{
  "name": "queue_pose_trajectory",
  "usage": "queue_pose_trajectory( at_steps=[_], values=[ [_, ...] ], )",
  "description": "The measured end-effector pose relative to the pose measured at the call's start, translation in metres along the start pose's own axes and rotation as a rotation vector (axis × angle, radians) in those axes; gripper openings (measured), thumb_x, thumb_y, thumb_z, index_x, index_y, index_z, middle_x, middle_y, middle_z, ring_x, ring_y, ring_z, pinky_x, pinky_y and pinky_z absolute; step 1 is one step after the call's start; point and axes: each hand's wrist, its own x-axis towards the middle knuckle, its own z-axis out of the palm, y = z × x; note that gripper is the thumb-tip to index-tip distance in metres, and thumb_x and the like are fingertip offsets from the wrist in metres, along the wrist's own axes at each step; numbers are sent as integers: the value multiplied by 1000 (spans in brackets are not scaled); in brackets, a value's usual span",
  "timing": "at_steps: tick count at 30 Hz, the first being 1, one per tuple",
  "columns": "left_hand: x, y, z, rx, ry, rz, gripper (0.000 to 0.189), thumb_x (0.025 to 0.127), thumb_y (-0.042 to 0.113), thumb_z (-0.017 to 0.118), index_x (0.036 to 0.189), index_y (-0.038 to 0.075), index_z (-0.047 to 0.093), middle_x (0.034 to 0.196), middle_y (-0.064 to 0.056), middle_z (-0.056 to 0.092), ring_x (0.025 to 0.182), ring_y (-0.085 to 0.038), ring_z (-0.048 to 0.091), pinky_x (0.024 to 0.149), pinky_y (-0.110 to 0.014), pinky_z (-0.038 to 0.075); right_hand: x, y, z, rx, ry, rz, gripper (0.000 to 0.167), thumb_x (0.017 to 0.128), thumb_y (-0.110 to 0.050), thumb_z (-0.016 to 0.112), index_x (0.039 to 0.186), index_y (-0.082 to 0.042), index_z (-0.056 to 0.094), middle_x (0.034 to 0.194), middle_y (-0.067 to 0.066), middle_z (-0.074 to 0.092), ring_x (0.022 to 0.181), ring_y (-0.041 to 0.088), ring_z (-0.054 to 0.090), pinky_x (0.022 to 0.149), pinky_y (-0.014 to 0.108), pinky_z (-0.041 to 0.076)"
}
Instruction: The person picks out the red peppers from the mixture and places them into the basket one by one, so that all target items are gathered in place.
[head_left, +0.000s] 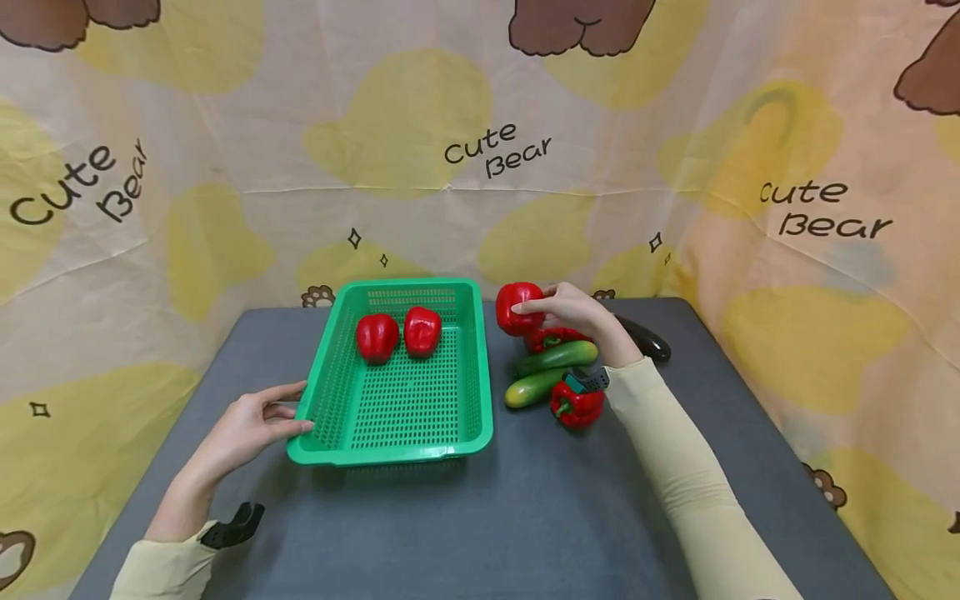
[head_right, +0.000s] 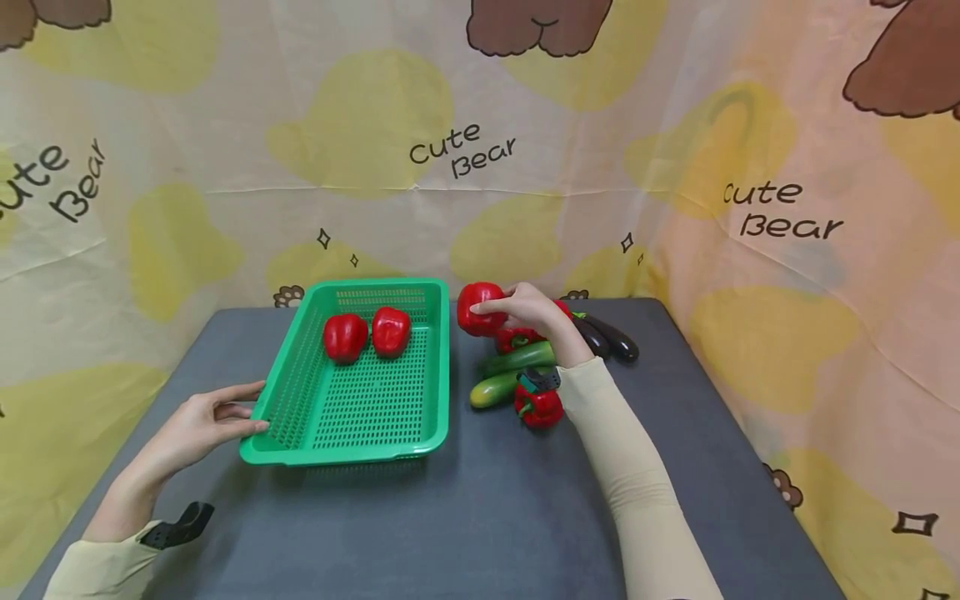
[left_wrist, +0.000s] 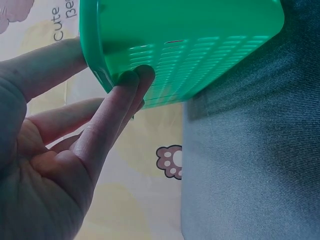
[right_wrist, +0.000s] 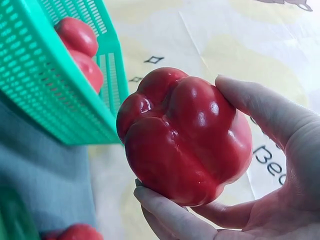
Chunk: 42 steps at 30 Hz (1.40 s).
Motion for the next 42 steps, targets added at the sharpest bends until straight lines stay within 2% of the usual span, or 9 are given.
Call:
queue_pose_trajectory(
  at_steps=[8,17,21,25,30,32,37,42],
  values=[
    [0,0,0,3,5,10,71,84,36,72,141,4,44,108,-13,69,97,-20,66,75,-32,50,14,-19,22,-11,-27,-5,55,83,-30,73,121,3,52,122,13,58,95,22,64,85,33,53],
    [-1,0,0,1,6,-9,72,83,37,72,141,4,44,106,-11,70,96,-18,67,74,-31,49,24,-40,51,-19,-87,-23,51,82,-30,74,116,1,54,121,9,58,102,21,62,87,34,52],
    [0,-2,1,1,3,-12,72,83,36,72,142,5,43,106,-10,70,94,-15,67,75,-31,50,30,-45,65,-26,-113,-28,49,82,-30,74,113,2,53,119,10,58,104,20,59,92,38,50],
    [0,-2,1,11,6,-26,72,83,37,72,142,6,44,104,-9,70,92,-12,67,75,-32,50,36,-48,81,-31,-144,-36,48,80,-29,75,111,3,56,117,11,60,101,19,59,93,41,49],
    [0,-4,1,14,9,-25,72,83,37,73,142,7,44,104,-9,70,92,-11,67,75,-31,49,48,-48,101,-45,-175,-34,41,78,-31,77,101,-1,64,109,7,65,96,16,61,79,31,54],
    [0,-4,1,12,6,-15,72,83,37,72,142,6,43,105,-9,70,92,-10,67,75,-31,50,53,-48,109,-22,-187,-24,42,78,-30,78,104,0,62,113,7,64,99,18,60,77,30,55],
    [1,-4,2,1,8,-11,72,83,38,72,142,7,44,105,-9,70,93,-11,67,75,-31,50,65,-45,128,21,-218,8,46,78,-27,78,109,0,60,119,8,61,104,21,61,81,35,54],
    [0,-3,1,-2,17,-6,72,83,37,73,141,6,44,105,-10,70,95,-15,67,75,-32,49,75,-43,146,18,-243,29,39,77,-28,79,100,0,64,114,6,63,94,17,62,91,42,50]
  ],
)
